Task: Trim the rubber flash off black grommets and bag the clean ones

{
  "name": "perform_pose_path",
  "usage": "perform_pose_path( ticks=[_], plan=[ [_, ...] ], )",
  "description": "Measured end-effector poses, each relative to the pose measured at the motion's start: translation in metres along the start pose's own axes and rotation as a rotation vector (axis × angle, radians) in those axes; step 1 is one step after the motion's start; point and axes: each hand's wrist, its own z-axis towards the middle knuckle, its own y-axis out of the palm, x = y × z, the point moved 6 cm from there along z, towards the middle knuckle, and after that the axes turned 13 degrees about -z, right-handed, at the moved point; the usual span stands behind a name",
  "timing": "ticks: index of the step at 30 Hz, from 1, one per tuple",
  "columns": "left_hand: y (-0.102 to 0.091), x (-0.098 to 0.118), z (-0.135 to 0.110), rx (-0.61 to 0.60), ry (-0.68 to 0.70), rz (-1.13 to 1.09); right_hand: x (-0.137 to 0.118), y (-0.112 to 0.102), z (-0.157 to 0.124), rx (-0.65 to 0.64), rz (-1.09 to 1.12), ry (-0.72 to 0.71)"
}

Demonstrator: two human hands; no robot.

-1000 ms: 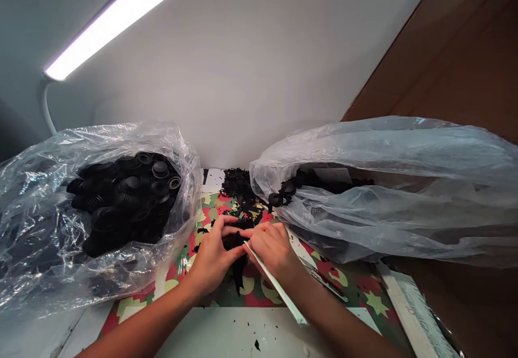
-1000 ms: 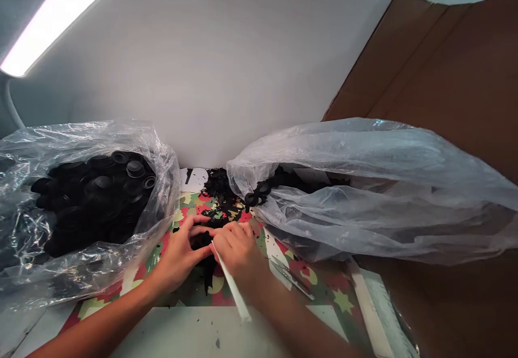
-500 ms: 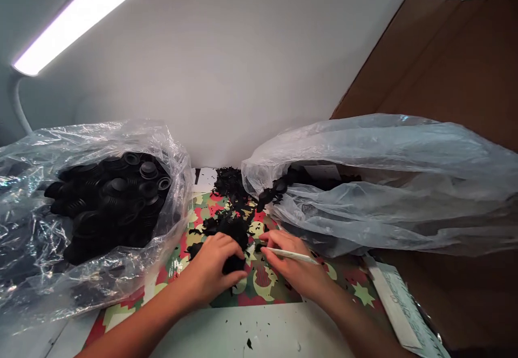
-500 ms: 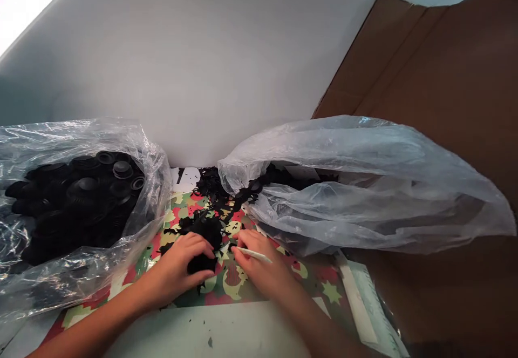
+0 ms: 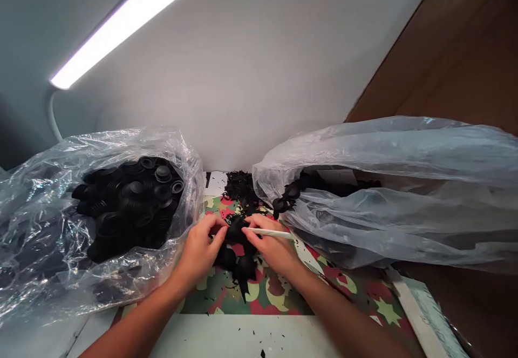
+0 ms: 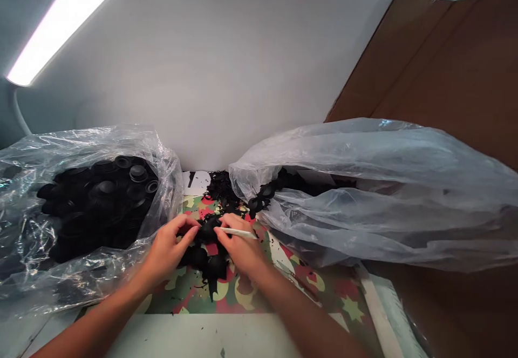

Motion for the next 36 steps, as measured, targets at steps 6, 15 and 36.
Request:
perform_pose_path(
  ticks=[6,15,36],
  plan=[
    [0.012,-0.010,-0.004,-0.080,-0.039,-0.053,0.033,0.002,-0.007,0.066,0.494,0.276],
    [0.016,-0.023,0.007,-0.083,-0.280,-0.496,0.027,0.011,-0.013,0.016,0.851,0.354],
    [0.022,-0.007,0.016,-0.162,0.089,-0.056,-0.005,-0.010,-0.011,0.094,0.053,-0.158]
  ],
)
